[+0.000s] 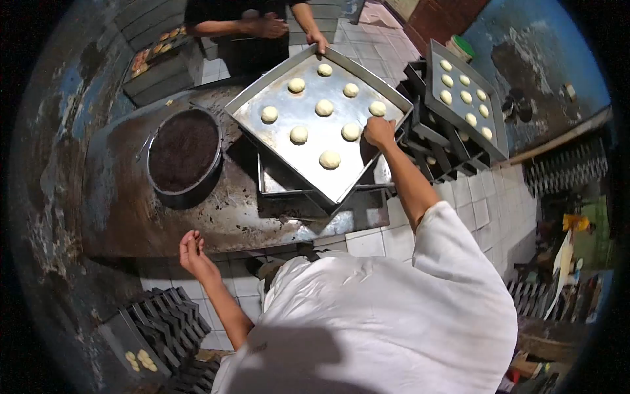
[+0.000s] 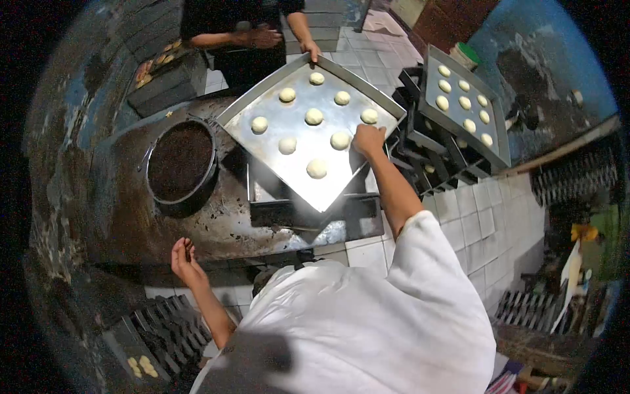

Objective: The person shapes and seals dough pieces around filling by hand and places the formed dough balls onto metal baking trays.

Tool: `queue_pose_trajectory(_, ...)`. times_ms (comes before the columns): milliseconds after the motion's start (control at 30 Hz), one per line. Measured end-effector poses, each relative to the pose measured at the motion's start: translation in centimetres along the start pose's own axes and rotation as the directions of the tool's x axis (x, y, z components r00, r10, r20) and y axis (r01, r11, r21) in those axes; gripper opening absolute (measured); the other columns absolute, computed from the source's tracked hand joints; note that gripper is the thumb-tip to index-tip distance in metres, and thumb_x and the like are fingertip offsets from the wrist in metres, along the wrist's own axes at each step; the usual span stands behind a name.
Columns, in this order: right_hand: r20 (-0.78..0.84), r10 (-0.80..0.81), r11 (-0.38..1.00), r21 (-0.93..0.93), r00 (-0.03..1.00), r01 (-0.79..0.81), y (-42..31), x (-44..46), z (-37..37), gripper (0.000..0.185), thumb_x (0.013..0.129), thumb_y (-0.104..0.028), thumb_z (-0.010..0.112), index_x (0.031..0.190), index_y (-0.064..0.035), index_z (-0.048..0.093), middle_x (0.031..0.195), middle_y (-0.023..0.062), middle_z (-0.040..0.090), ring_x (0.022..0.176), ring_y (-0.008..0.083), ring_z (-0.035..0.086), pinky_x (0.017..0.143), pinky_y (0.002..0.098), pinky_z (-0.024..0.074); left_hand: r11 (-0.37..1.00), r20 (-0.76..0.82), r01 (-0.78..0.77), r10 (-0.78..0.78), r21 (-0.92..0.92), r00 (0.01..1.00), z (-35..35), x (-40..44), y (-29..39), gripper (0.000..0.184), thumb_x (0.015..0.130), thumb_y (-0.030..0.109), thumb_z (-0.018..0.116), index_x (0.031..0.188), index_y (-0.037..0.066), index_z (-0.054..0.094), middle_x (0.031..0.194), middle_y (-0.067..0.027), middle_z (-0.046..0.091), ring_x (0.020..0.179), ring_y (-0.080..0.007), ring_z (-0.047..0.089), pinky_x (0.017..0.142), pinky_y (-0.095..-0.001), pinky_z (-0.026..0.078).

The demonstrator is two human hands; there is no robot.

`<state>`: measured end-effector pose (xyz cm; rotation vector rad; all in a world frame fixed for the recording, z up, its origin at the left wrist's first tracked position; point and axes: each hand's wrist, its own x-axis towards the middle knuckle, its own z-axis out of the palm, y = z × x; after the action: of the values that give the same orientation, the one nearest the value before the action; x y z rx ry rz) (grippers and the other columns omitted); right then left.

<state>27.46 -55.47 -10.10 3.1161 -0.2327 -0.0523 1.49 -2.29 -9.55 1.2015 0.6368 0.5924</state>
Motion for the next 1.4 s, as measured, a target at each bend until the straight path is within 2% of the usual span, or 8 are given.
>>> queue_pose_trajectory(133,-0.223,0.098,0.936,0.351,0.97,-0.014,3.5,-3.0,-3.8,0.021,0.09,-0.023,0.065,0.093,-0.0027,0.071,0.096,0.0171,0.074,0.09,0.0308,0.072,0.078,0.0393,0.0492,1.0,0.144,-0.006,0.004,0.014,0.99,4.3,-0.5,0.1,0.012,0.1,0.011,0.062,0.104,0.002,0.07,0.101,-0.0069,0.072,0.093,-0.014,0.065,0.084,-0.0283,0.05)
queue_pose_trajectory(300,0.128,0.0,-0.063,0.99,0.992,-0.128,11.9,-18.7,-5.3,0.012,0.097,-0.018,0.064,0.091,-0.0067,0.064,0.076,-0.0036,0.054,0.069,0.0106,0.049,0.065,0.0236,0.039,0.99,0.292,0.047,-0.084,0.132,0.953,5.3,-2.2,-0.9,0.013,0.098,0.012,0.065,0.103,0.0,0.07,0.097,-0.0065,0.072,0.089,-0.0129,0.065,0.081,-0.0268,0.05)
queue_pose_trajectory(367,0.373,-0.047,0.009,0.928,0.927,-0.373,18.9,-25.2,6.8,0.014,0.092,-0.02,0.067,0.096,-0.0062,0.068,0.087,0.0034,0.064,0.078,0.0165,0.059,0.071,0.0317,0.0456,0.988,0.289,0.07,-0.107,0.136,0.951,5.5,-2.2,-1.0,0.013,0.098,0.011,0.065,0.102,0.0,0.07,0.096,-0.0069,0.071,0.087,-0.0131,0.065,0.079,-0.0268,0.051)
queue_pose_trajectory(433,0.679,0.508,0.858,-0.344,0.53,-0.382,18.3,-31.9,9.3,0.035,0.08,-0.024,0.073,0.111,-0.009,0.072,0.131,0.0191,0.065,0.123,0.0402,0.06,0.108,0.0592,0.0422,0.981,0.277,0.093,-0.139,0.171,0.951,5.1,-1.8,-1.3,0.013,0.098,0.011,0.065,0.102,0.0,0.07,0.095,-0.0068,0.071,0.087,-0.0131,0.065,0.079,-0.0267,0.052)
queue_pose_trajectory(600,0.161,0.798,0.545,0.218,0.58,-0.81,11.9,-32.5,-0.6,0.033,0.086,-0.009,0.062,0.117,-0.0033,0.068,0.124,0.018,0.066,0.115,0.0354,0.063,0.095,0.0494,0.0498,0.976,0.276,0.069,-0.126,0.206,0.953,5.5,-0.3,-0.6,0.013,0.099,0.012,0.064,0.103,0.001,0.07,0.093,-0.0055,0.07,0.086,-0.0128,0.066,0.078,-0.0258,0.052)
queue_pose_trajectory(733,-0.566,0.293,0.881,0.473,0.771,0.012,5.1,-24.2,0.0,0.039,0.076,-0.003,0.07,0.114,-0.0056,0.067,0.116,0.017,0.067,0.104,0.0376,0.061,0.093,0.0434,0.048,0.963,0.313,0.062,-0.146,0.262,0.939,10.0,0.3,0.6,0.015,0.1,0.014,0.063,0.105,0.001,0.07,0.093,-0.0049,0.071,0.088,-0.0127,0.066,0.079,-0.0257,0.052)
queue_pose_trajectory(1067,-0.257,-0.503,0.822,0.154,0.825,0.548,-11.0,-9.9,3.0,0.023,0.077,-0.032,0.075,0.088,-0.0124,0.072,0.088,0.0079,0.074,0.09,0.0277,0.067,0.086,0.0457,0.0417,0.987,0.498,0.012,-0.091,0.16,0.863,15.4,-4.3,1.3,0.014,0.098,0.012,0.066,0.103,0.001,0.072,0.095,-0.0062,0.072,0.089,-0.0146,0.067,0.084,-0.0294,0.051)
queue_pose_trajectory(1400,0.217,-0.057,0.402,0.899,0.974,-0.177,-7.5,-17.1,-9.4,0.026,0.084,-0.02,0.066,0.095,0.0025,0.073,0.08,0.0067,0.072,0.075,0.0136,0.065,0.08,0.0276,0.0486,0.949,0.736,-0.01,-0.238,0.315,0.633,19.7,-7.6,0.1,0.026,0.099,0.019,0.066,0.113,-0.003,0.07,0.107,-0.0098,0.072,0.105,-0.016,0.066,0.096,-0.0299,0.049)
